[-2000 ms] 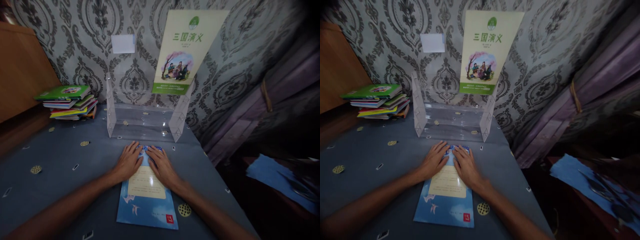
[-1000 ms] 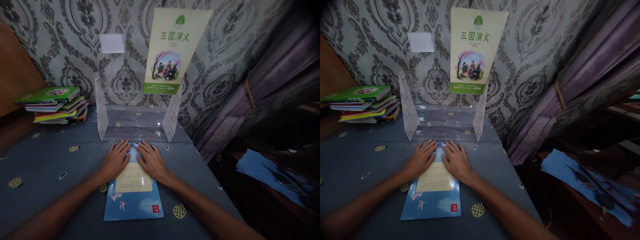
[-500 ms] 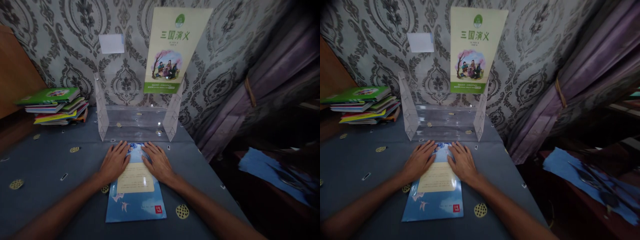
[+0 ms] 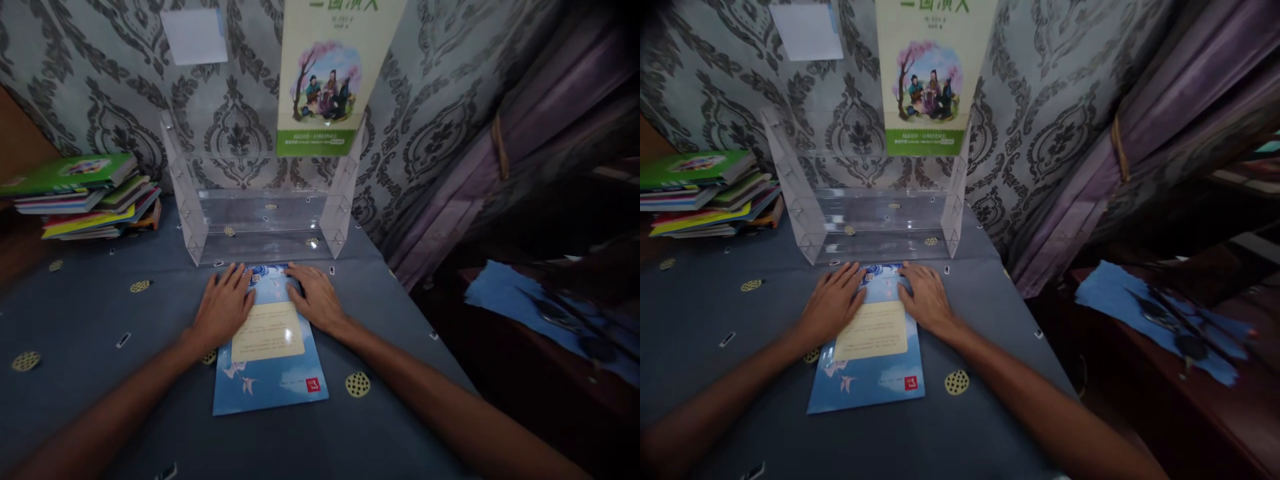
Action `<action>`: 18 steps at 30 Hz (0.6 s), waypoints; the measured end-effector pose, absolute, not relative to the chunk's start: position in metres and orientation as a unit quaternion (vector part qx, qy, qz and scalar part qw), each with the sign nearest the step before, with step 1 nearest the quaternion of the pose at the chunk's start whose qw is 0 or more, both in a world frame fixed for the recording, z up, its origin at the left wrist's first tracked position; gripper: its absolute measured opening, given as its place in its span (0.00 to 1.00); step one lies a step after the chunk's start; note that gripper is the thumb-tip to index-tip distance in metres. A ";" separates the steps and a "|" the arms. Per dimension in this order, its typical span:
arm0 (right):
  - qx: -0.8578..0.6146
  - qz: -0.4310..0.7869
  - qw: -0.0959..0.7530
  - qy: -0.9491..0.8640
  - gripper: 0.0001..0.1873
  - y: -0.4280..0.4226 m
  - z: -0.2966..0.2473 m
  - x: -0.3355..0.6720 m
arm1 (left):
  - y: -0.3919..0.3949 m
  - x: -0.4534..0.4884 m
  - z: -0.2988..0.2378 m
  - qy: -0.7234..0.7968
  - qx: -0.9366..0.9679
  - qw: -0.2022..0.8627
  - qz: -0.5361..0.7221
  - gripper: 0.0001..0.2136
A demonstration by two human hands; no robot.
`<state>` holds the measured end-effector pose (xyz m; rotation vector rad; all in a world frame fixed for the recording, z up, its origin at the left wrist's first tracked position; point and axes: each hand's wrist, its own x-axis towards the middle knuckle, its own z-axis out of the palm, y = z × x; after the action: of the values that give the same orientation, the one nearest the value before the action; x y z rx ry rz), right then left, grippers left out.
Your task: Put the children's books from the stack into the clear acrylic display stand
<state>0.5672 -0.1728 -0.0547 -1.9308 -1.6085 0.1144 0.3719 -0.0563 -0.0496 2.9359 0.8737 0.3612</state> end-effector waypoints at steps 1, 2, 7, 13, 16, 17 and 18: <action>-0.728 0.048 0.323 -0.603 0.19 -0.172 -0.056 0.569 | -0.056 0.372 -0.049 0.282 0.952 0.028 0.116 0.24; -0.724 0.055 0.338 -0.599 0.19 -0.171 -0.057 0.571 | -0.056 0.372 -0.048 0.279 0.953 0.027 0.117 0.24; -0.713 0.099 0.400 -0.568 0.20 -0.168 -0.062 0.579 | -0.056 0.373 -0.047 0.245 0.961 0.022 0.124 0.23; -0.711 0.107 0.433 -0.543 0.21 -0.166 -0.066 0.582 | -0.050 0.377 -0.046 0.197 0.974 0.027 0.109 0.23; -0.712 0.100 0.433 -0.544 0.21 -0.166 -0.066 0.581 | -0.048 0.381 -0.044 0.172 0.979 0.040 0.096 0.23; -0.713 0.099 0.431 -0.544 0.21 -0.165 -0.067 0.582 | -0.048 0.383 -0.043 0.166 0.981 0.044 0.093 0.23; -0.713 0.098 0.430 -0.545 0.22 -0.165 -0.067 0.582 | -0.047 0.385 -0.043 0.160 0.982 0.049 0.090 0.23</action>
<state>0.5818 -0.1653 -0.0669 -1.7801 -1.3601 0.2437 0.3850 -0.0475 -0.0427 2.9921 0.4864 0.2752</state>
